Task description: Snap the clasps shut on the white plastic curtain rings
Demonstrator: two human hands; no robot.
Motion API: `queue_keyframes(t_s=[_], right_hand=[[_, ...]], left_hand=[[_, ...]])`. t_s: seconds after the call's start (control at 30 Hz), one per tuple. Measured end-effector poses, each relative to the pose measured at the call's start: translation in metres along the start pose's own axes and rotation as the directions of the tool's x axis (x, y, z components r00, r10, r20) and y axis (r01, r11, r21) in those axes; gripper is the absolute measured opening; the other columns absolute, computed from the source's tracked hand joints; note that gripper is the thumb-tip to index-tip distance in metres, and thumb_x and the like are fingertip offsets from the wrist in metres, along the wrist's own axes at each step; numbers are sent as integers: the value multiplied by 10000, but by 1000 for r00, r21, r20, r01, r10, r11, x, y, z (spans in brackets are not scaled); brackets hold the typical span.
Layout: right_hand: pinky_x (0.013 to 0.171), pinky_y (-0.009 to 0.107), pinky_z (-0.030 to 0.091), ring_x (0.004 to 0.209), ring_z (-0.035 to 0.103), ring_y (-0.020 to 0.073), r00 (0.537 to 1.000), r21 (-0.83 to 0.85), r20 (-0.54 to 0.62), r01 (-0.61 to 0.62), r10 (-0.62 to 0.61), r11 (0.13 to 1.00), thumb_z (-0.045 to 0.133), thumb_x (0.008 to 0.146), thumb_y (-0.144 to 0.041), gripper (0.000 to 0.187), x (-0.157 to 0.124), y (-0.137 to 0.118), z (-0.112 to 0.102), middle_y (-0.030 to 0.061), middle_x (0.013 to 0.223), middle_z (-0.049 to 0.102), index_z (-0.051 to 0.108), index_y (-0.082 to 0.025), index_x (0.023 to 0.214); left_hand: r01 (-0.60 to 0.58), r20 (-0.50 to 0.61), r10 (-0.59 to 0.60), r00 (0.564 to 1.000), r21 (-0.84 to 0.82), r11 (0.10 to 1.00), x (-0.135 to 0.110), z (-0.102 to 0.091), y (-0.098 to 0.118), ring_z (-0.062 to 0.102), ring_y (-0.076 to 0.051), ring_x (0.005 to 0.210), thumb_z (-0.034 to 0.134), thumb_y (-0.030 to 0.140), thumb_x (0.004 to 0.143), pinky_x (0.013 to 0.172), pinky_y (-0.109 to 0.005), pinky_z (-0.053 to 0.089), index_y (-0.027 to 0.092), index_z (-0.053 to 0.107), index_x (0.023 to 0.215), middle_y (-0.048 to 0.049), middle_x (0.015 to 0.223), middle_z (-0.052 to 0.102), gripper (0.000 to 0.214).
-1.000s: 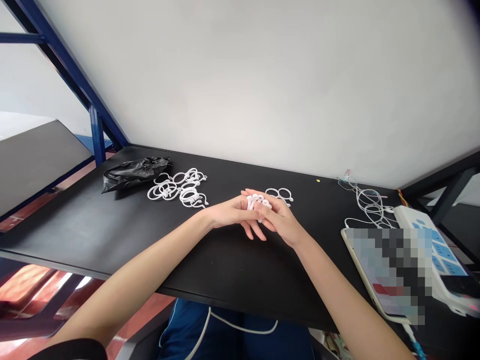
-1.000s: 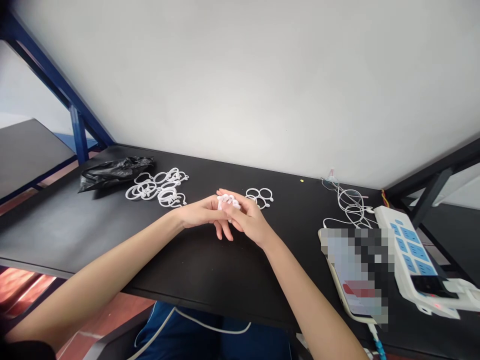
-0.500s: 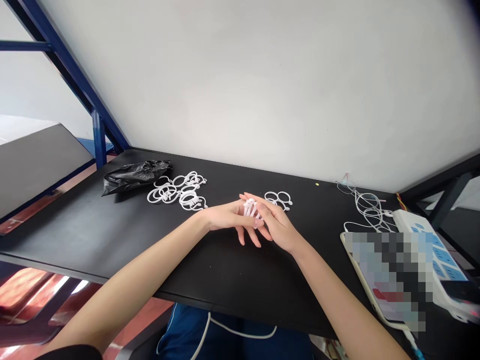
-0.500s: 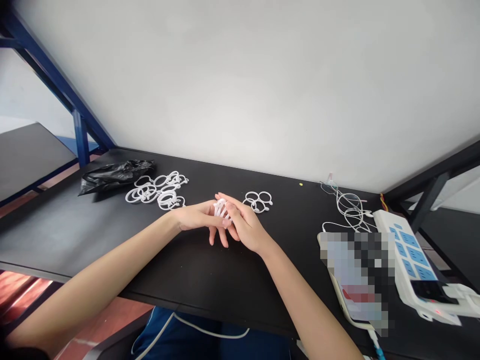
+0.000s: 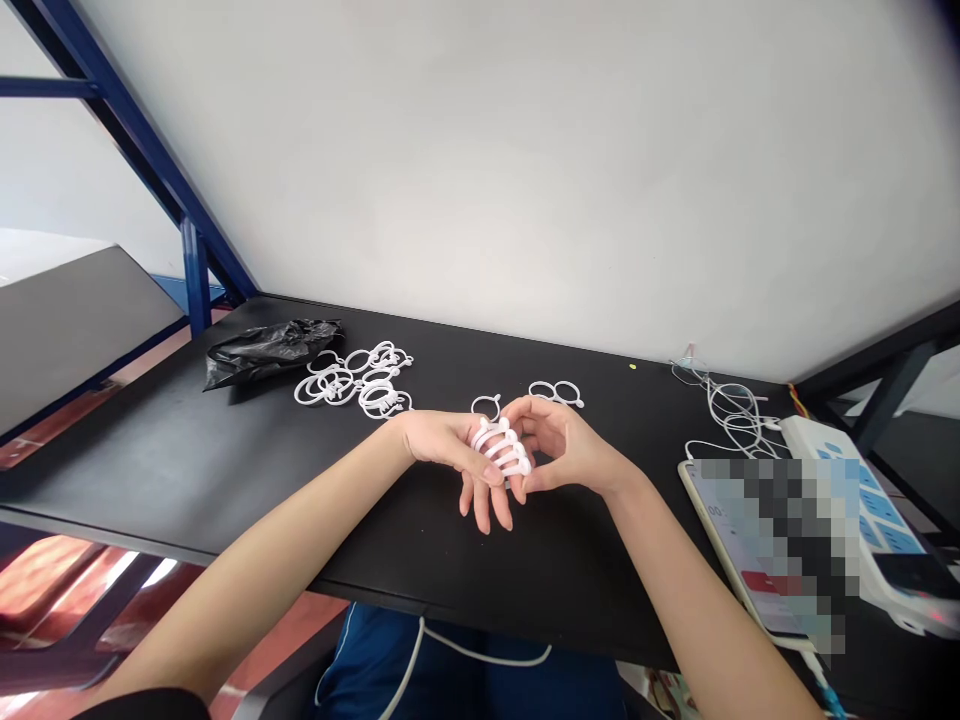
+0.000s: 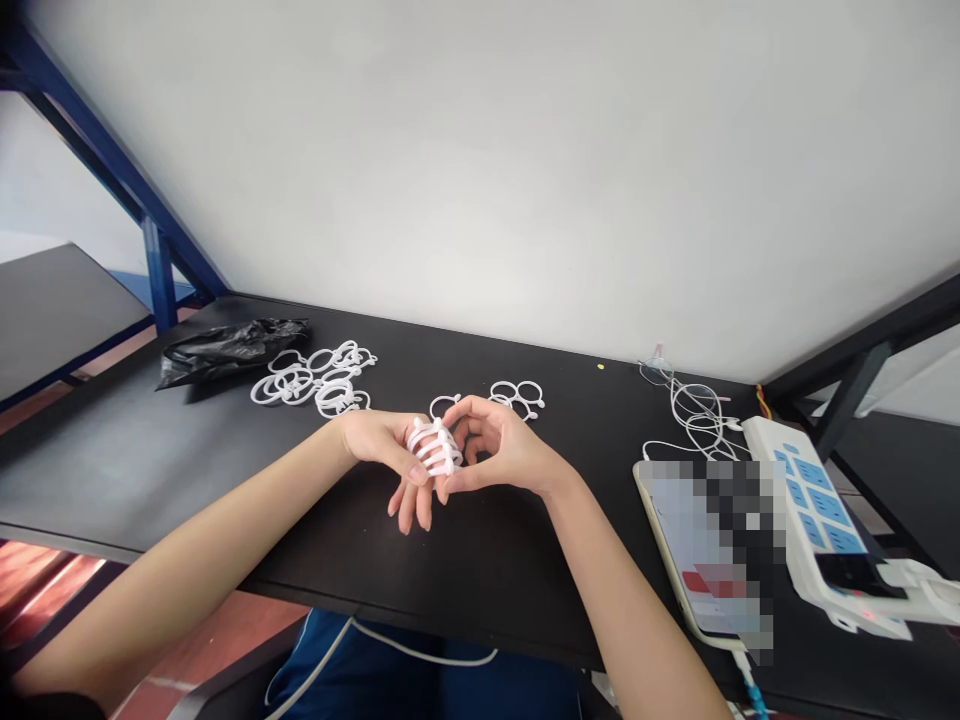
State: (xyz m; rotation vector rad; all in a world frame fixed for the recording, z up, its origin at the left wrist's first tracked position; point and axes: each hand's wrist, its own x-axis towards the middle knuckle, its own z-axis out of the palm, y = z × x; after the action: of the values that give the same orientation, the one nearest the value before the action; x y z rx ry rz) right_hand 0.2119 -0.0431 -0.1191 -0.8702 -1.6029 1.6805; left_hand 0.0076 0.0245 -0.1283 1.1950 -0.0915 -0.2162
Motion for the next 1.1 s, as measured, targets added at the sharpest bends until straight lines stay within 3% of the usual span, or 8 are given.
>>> queue_keyframes(t_s=[0.13,0.27,0.37,0.43,0.57,0.7,0.93,1.1], right_hand=[[632,222,533,733,653,114,992,102,112,-71,59,992,884,564,-141,532,2,2,10,-8,841,677,520,-179,950],[493,168,516,590,657,96,975,167,176,-162,132,973,887,554,-145,452,2,2,18,-7,751,710,537,-152,841],[388,146,453,509,631,96,959,94,186,-235,215,967,890,565,-180,402,-1,-4,19,9,695,713,544,-141,766],[405,146,454,520,634,92,956,32,171,-249,240,968,878,601,-197,372,-4,-12,18,18,720,721,552,-137,769],[527,171,491,628,657,90,961,-71,162,-217,226,974,846,662,-194,372,-10,-25,16,35,861,736,551,-156,884],[625,204,522,747,697,129,963,-59,173,-200,208,978,824,668,-156,341,-9,-25,18,28,847,730,543,-159,859],[631,216,551,717,698,126,972,-25,184,-142,144,990,809,670,-136,279,-6,-11,18,23,820,732,587,-149,839],[529,200,553,589,661,106,979,43,185,-90,81,995,832,640,-117,282,-8,-8,13,13,765,712,630,-128,837]], left_hand=[[62,96,-66,993,48,997,0,1,5,751,-233,757,635,360,893,657,-282,617,103,686,1137,-147,933,761,358],[126,114,-134,984,77,989,-1,4,8,740,-238,666,760,367,776,600,-277,612,95,731,1029,-137,847,763,373],[145,75,-154,985,112,983,-2,6,9,731,-215,631,765,352,774,593,-260,608,103,733,986,-123,824,759,329],[130,9,-133,991,128,983,-3,8,10,725,-189,618,721,356,819,592,-240,604,113,726,971,-103,807,754,286],[81,-84,-68,994,161,984,-5,9,11,728,-176,635,635,379,890,595,-227,600,111,720,965,-98,801,750,291],[113,-21,-111,994,131,985,-4,8,12,732,-212,629,649,429,869,594,-269,607,96,738,959,-126,776,753,357],[148,33,-150,988,55,987,-4,2,8,739,-239,667,688,458,825,634,-307,612,119,744,970,-125,798,757,373],[-1,-17,0,1000,-86,996,-2,-2,-1,740,-239,690,713,472,804,706,-325,602,120,713,922,-116,810,754,371]])
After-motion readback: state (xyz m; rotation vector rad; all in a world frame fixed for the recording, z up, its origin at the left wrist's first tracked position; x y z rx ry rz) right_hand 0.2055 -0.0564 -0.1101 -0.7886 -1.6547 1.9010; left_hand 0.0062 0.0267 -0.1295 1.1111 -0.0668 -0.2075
